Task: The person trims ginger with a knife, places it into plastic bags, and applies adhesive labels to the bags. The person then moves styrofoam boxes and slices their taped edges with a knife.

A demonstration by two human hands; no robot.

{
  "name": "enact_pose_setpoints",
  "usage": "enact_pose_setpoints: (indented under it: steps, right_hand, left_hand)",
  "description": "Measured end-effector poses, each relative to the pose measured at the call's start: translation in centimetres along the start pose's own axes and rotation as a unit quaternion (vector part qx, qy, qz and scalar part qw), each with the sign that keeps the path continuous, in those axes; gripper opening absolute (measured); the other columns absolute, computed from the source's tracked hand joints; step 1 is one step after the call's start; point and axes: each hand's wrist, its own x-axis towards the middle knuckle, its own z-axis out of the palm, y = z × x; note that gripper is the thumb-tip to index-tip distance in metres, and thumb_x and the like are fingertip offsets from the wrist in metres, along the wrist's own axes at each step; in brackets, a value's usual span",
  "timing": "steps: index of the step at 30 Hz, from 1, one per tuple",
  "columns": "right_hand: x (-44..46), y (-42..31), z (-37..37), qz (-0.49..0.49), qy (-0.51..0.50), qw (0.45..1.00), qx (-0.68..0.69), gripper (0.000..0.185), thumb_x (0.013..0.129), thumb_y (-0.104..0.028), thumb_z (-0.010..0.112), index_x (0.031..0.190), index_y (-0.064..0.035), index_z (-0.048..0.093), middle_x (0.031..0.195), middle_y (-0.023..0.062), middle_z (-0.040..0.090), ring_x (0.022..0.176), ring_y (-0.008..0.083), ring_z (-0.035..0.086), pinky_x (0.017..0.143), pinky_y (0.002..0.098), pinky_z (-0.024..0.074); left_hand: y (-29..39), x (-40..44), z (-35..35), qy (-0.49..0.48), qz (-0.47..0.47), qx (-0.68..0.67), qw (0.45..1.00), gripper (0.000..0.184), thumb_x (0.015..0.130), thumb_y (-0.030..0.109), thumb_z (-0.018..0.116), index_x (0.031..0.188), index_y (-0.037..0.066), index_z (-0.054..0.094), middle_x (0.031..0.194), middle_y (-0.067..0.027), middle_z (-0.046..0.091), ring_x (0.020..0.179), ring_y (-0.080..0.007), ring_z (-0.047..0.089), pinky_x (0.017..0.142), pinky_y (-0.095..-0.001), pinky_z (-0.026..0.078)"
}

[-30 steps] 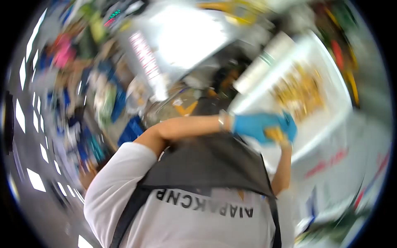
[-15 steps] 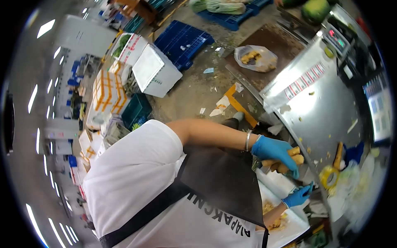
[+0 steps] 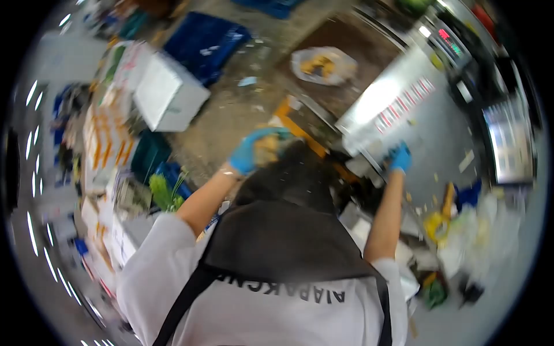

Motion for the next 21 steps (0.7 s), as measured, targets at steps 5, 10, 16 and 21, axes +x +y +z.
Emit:
enact_pose_setpoints:
  steps: [5,10,16,21]
  right_hand:
    - [-3.5,-1.2,3.3,-0.111,0.126,0.985,-0.034,0.021,0.092,-0.025,0.062,0.096,-0.0043,0.061,0.062,0.0036,0.056,0.046,0.0117,0.046,0.044,0.0282,0.0422]
    - [-2.6,-0.9,2.9,-0.104,0.111,0.988,0.005,0.025,0.095,-0.025,0.058,0.106,-0.0039,0.067,0.061,0.0011,0.056,0.045,0.0083,0.044,0.042,0.0249,0.0395]
    - [-2.4,-1.8,3.8,-0.079,0.169,0.982,-0.033,0.027,0.096,-0.024,0.056,0.107,-0.0033,0.069,0.059,0.0017,0.056,0.041,0.0087,0.044,0.040,0.0250,0.0388]
    - [-2.2,-1.9,3.7,-0.079,0.184,0.979,-0.043,0.026,0.096,-0.024,0.056,0.105,-0.0035,0.069,0.057,0.0024,0.056,0.039,0.0096,0.045,0.038,0.0257,0.0399]
  left_hand:
    - [3.0,5.4,-4.0,0.032,-0.096,-0.137,0.985,0.045,0.097,0.023,0.050,0.139,0.008,0.045,0.111,-0.0088,0.061,0.083,-0.0149,0.059,0.073,-0.0285,0.052]
    - [2.4,22.9,-8.0,0.003,-0.139,-0.058,0.989,0.039,0.095,0.020,0.052,0.132,0.008,0.050,0.104,-0.0073,0.061,0.080,-0.0199,0.058,0.070,-0.0294,0.051]
    - [-4.2,48.7,-19.1,0.071,-0.183,-0.274,0.942,0.029,0.090,0.033,0.050,0.109,0.012,0.056,0.106,-0.0072,0.062,0.091,-0.0274,0.058,0.077,-0.0445,0.051]
    - [-7.9,52.3,-24.5,0.114,-0.084,0.047,0.989,0.043,0.091,0.031,0.052,0.128,0.008,0.049,0.126,-0.0104,0.057,0.111,-0.0268,0.055,0.098,-0.0407,0.045]
